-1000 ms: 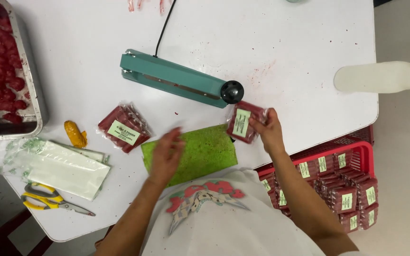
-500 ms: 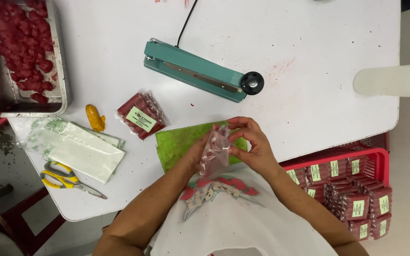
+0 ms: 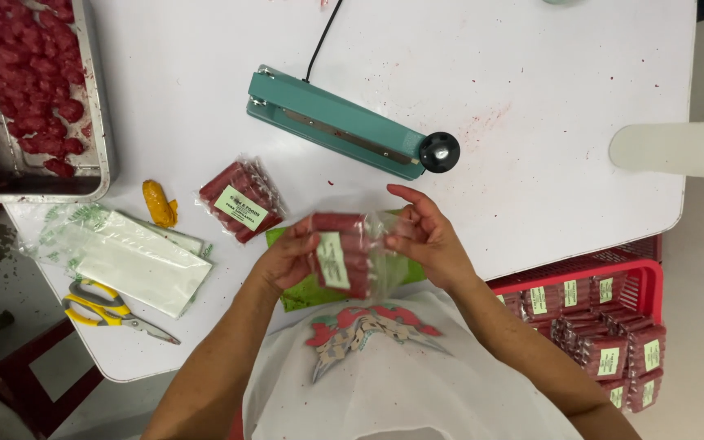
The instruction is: Sealing small plastic bags of food items using a manual heat sealer and organizing them into a storage crate.
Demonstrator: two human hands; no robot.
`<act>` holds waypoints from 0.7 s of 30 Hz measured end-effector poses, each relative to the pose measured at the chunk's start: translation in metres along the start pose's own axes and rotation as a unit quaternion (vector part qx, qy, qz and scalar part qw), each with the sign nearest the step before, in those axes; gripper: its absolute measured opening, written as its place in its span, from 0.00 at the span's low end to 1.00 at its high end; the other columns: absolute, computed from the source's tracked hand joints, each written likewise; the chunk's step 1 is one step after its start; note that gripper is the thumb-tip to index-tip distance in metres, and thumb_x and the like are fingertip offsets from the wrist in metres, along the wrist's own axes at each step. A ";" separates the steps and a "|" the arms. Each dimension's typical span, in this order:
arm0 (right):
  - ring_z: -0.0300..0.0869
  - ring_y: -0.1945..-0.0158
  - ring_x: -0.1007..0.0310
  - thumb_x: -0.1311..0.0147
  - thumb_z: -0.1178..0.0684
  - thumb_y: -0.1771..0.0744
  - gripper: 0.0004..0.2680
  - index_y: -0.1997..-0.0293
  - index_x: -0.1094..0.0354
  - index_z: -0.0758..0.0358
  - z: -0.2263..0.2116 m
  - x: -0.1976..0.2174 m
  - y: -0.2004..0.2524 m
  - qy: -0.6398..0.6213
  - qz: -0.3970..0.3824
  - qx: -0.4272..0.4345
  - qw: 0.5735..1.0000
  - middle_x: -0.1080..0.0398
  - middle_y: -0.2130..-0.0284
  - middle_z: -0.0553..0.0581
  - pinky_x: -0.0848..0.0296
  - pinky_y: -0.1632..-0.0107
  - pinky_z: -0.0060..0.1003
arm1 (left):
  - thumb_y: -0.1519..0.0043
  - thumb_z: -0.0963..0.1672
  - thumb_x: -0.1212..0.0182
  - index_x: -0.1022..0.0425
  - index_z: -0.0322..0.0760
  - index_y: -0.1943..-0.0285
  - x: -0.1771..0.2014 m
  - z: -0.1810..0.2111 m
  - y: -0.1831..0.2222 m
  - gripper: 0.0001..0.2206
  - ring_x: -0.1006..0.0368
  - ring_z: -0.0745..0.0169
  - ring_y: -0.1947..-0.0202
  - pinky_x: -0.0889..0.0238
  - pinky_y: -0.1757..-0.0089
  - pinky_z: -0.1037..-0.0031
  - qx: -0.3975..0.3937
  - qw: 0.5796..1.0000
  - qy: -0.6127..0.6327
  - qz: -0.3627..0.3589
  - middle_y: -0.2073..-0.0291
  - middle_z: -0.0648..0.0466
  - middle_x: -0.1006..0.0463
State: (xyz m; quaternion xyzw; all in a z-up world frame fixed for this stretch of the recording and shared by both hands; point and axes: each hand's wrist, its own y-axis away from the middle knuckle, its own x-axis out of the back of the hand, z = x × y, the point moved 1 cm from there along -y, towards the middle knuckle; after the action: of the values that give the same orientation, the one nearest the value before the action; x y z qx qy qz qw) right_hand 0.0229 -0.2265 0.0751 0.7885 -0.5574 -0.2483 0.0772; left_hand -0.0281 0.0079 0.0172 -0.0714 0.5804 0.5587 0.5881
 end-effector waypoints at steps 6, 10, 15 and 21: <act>0.36 0.67 0.27 0.36 0.71 0.43 0.33 0.30 0.45 0.66 -0.010 0.014 0.011 -0.067 0.007 0.014 0.998 0.35 0.61 0.55 0.22 0.63 0.28 | 0.46 0.43 0.33 0.23 0.31 0.42 0.007 0.007 0.012 0.21 0.21 0.49 0.50 0.29 0.49 0.57 0.086 0.994 0.027 -0.066 0.50 0.39 0.19; 0.48 0.49 0.32 0.40 0.39 0.42 0.37 0.27 0.53 0.57 -0.004 0.021 0.018 -0.064 0.034 -0.001 0.997 0.39 0.45 0.60 0.31 0.47 0.42 | 0.46 0.42 0.32 0.21 0.38 0.46 0.000 0.016 0.014 0.18 0.20 0.55 0.52 0.27 0.50 0.61 0.067 0.996 -0.028 -0.054 0.54 0.45 0.16; 0.51 0.53 0.24 0.29 0.56 0.44 0.39 0.25 0.51 0.54 0.001 -0.001 0.026 0.002 0.035 -0.130 0.991 0.27 0.51 0.63 0.27 0.45 0.47 | 0.44 0.40 0.34 0.23 0.35 0.43 0.036 -0.010 -0.001 0.18 0.20 0.48 0.51 0.27 0.51 0.57 0.071 0.997 0.001 -0.028 0.52 0.42 0.18; 0.37 0.71 0.26 0.47 0.65 0.34 0.19 0.34 0.37 0.65 0.008 0.039 0.035 -0.030 0.218 0.008 0.976 0.32 0.74 0.51 0.22 0.65 0.28 | 0.43 0.41 0.36 0.24 0.35 0.42 0.013 -0.004 0.014 0.19 0.21 0.47 0.51 0.27 0.50 0.55 0.071 0.997 0.034 0.024 0.51 0.40 0.18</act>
State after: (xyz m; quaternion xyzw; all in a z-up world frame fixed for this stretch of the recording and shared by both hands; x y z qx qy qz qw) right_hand -0.0007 -0.2738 0.0704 0.6410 -0.7196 -0.2448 0.1062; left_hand -0.0446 0.0180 0.0137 -0.0343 0.6404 0.5270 0.5577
